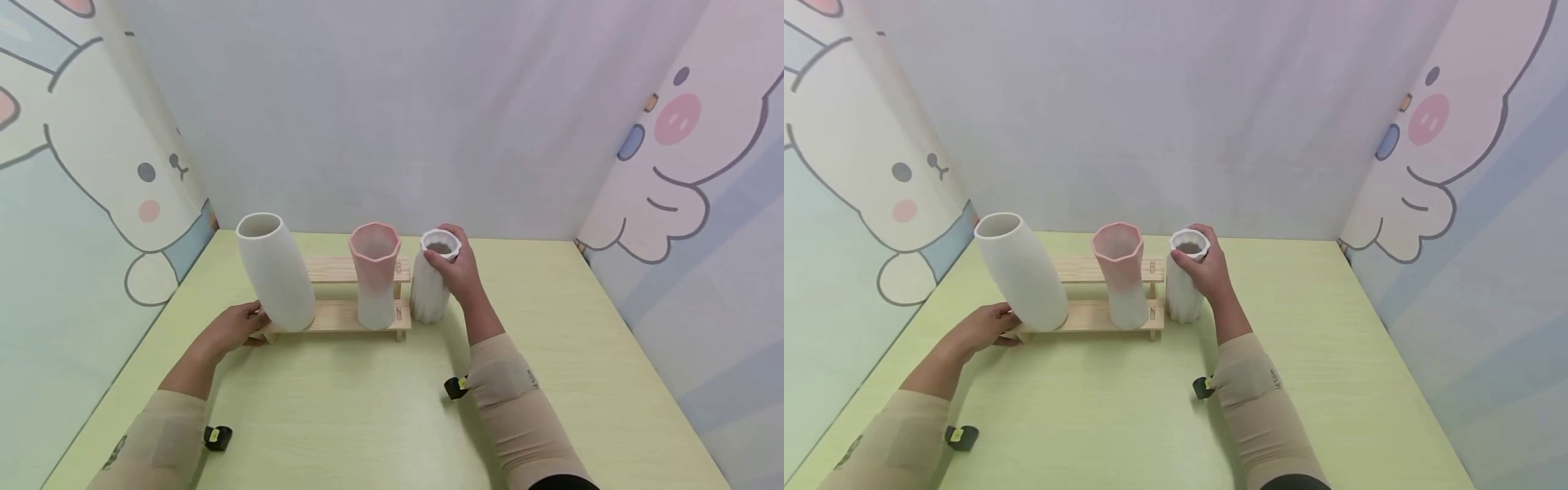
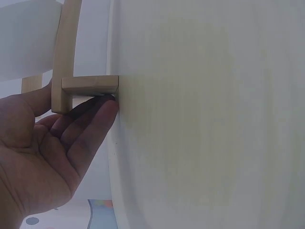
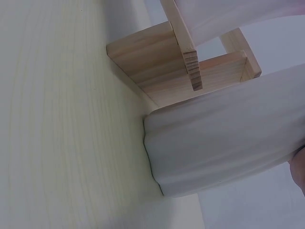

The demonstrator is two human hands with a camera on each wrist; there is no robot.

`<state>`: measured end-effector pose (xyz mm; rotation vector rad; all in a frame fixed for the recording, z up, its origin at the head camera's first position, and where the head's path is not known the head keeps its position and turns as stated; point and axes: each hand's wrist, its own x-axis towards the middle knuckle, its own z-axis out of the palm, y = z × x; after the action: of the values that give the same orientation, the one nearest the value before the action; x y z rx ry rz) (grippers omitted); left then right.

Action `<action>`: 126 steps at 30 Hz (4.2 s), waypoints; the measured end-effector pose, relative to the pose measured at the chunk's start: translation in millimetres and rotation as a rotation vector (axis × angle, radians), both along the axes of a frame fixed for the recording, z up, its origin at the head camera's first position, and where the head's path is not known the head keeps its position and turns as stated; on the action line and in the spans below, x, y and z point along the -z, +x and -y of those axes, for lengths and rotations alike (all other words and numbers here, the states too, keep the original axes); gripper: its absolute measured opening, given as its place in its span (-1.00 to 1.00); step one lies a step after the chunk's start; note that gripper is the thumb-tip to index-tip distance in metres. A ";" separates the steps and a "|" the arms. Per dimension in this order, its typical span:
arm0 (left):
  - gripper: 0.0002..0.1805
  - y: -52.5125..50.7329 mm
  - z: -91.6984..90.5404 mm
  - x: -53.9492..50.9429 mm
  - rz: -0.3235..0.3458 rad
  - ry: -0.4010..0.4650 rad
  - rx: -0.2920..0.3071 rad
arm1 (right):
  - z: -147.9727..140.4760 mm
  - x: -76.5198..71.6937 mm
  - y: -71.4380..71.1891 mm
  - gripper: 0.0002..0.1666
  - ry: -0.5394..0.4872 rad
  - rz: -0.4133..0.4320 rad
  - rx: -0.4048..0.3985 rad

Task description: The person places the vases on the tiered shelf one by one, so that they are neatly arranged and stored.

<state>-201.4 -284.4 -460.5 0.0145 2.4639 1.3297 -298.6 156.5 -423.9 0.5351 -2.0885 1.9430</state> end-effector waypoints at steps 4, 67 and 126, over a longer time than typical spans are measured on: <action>-0.28 -0.2 0.3 0.4 0.001 0.004 0.000 | 0.1 -0.2 0.6 -0.32 0.001 0.001 0.001; -0.26 -7.5 2.5 5.8 0.004 0.010 -0.005 | -9.6 -30.9 -5.4 -0.34 0.093 0.034 0.102; -0.22 -11.2 -1.5 5.6 -0.001 -0.001 0.006 | -11.6 -134.5 -14.1 -0.41 0.066 -0.012 0.086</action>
<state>-212.6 -282.9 -466.1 0.0217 2.4638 1.3258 -312.7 168.0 -289.4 0.4603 -2.1382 1.8254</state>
